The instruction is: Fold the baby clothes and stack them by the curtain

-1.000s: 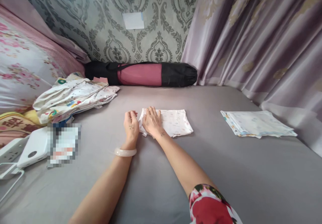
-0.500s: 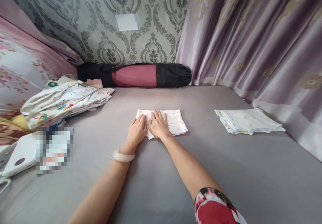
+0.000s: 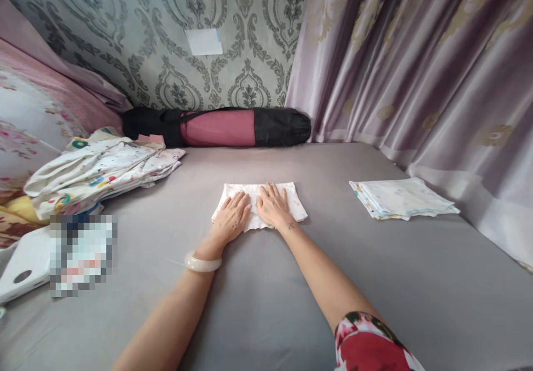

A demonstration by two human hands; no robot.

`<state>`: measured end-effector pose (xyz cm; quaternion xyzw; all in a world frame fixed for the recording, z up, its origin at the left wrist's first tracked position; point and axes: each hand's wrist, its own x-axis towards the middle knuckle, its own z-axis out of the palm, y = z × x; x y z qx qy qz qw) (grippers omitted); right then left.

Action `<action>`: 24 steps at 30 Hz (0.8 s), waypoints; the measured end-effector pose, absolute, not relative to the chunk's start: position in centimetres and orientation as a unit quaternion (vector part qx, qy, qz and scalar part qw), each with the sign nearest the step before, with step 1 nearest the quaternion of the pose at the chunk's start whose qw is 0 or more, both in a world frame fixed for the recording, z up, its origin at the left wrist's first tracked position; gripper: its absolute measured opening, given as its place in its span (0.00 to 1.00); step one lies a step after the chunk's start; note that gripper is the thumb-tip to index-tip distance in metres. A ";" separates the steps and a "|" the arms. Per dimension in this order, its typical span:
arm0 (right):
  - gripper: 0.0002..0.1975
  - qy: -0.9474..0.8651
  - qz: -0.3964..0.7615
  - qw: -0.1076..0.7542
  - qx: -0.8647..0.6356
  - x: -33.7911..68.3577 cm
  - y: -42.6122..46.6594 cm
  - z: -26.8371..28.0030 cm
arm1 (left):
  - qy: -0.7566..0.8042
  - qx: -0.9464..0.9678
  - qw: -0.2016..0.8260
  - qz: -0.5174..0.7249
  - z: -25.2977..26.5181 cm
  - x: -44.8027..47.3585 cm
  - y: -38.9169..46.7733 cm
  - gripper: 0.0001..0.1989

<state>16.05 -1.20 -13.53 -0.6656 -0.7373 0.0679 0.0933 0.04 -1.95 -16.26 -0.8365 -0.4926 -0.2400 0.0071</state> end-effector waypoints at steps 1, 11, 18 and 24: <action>0.27 -0.738 0.063 0.090 -0.666 16.0 -1.3 -13.7 | -0.488 -0.843 0.009 -0.228 -16.3 0.1 -2.0 0.21; 0.27 -0.720 0.111 0.105 -0.677 16.4 -0.8 -13.4 | -0.474 -0.853 0.000 -0.218 -15.7 -0.1 -2.4 0.22; 0.27 -0.723 0.020 0.104 -0.682 18.9 -1.5 -12.8 | -0.456 -0.867 -0.016 -0.199 -15.0 0.1 -2.8 0.25; 0.27 -0.727 0.023 0.073 -0.682 19.5 -2.0 -13.8 | -0.438 -0.879 -0.037 -0.184 -15.2 0.0 -2.7 0.27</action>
